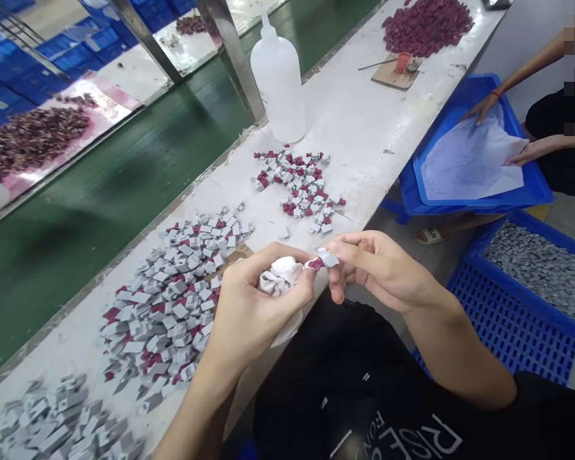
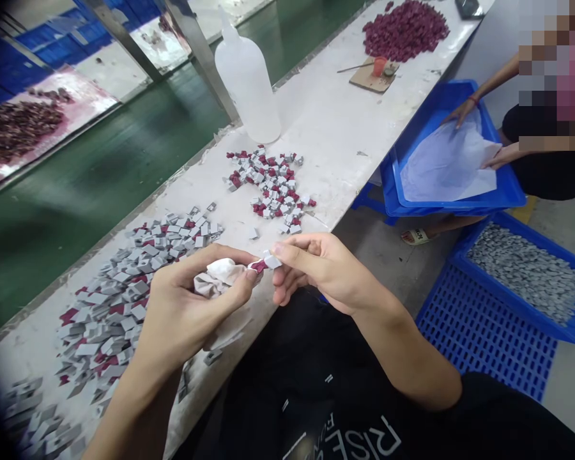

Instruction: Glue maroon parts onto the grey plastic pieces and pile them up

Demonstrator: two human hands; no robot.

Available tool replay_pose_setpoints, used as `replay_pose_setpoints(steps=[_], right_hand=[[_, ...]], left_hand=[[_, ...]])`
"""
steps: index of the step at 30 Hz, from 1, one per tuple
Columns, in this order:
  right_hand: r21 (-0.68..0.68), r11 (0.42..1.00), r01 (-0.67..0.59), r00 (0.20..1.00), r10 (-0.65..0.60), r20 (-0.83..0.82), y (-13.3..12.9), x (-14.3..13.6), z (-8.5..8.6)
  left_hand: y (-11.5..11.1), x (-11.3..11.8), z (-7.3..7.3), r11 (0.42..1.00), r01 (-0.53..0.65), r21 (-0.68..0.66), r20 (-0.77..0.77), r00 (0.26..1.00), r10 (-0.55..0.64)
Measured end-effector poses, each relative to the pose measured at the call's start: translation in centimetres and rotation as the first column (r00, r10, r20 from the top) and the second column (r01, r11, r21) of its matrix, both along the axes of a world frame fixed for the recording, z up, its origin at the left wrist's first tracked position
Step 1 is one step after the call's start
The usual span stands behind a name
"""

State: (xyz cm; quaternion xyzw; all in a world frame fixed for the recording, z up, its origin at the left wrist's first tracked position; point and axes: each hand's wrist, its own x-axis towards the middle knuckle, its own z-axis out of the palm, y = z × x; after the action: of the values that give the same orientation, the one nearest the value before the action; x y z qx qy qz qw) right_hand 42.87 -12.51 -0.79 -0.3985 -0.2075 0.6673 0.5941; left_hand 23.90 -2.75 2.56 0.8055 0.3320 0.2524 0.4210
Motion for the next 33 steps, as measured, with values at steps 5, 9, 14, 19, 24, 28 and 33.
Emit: replay_pose_setpoints(steps=[5,9,14,19,24,28,33], right_hand=[[0.011,0.999,0.033,0.999,-0.034,0.031,0.0,-0.2,0.2],[0.021,0.996,0.086,0.994,-0.087,0.066,0.2,-0.5,0.3],[0.034,0.998,0.054,0.990,-0.058,0.127,0.3,-0.5,0.2],[0.019,0.999,0.047,0.986,-0.050,0.160,0.3,-0.6,-0.2],[0.018,0.997,0.078,0.979,-0.080,0.189,0.3,-0.6,-0.4],[0.019,0.986,0.166,0.970,-0.167,0.174,0.4,-0.9,-1.0],[0.009,0.978,0.208,0.973,-0.208,0.103,0.4,-1.1,-1.4]], left_hand=[[0.2,-0.4,-0.3,1.000,0.001,0.008,-0.022,1.000,-0.001],[0.2,-0.4,-0.5,0.999,-0.012,0.045,0.011,1.000,0.011],[0.1,-0.4,-0.7,1.000,0.009,0.006,-0.009,1.000,-0.009],[0.3,-0.5,-1.0,1.000,0.004,-0.016,-0.030,1.000,-0.005],[0.9,-1.3,-0.4,0.997,0.039,-0.066,-0.115,0.992,-0.046],[0.7,-1.5,-0.2,0.998,-0.053,-0.022,-0.099,0.994,0.051],[-0.2,-1.0,-0.7,0.991,-0.134,-0.009,-0.077,0.988,0.133]])
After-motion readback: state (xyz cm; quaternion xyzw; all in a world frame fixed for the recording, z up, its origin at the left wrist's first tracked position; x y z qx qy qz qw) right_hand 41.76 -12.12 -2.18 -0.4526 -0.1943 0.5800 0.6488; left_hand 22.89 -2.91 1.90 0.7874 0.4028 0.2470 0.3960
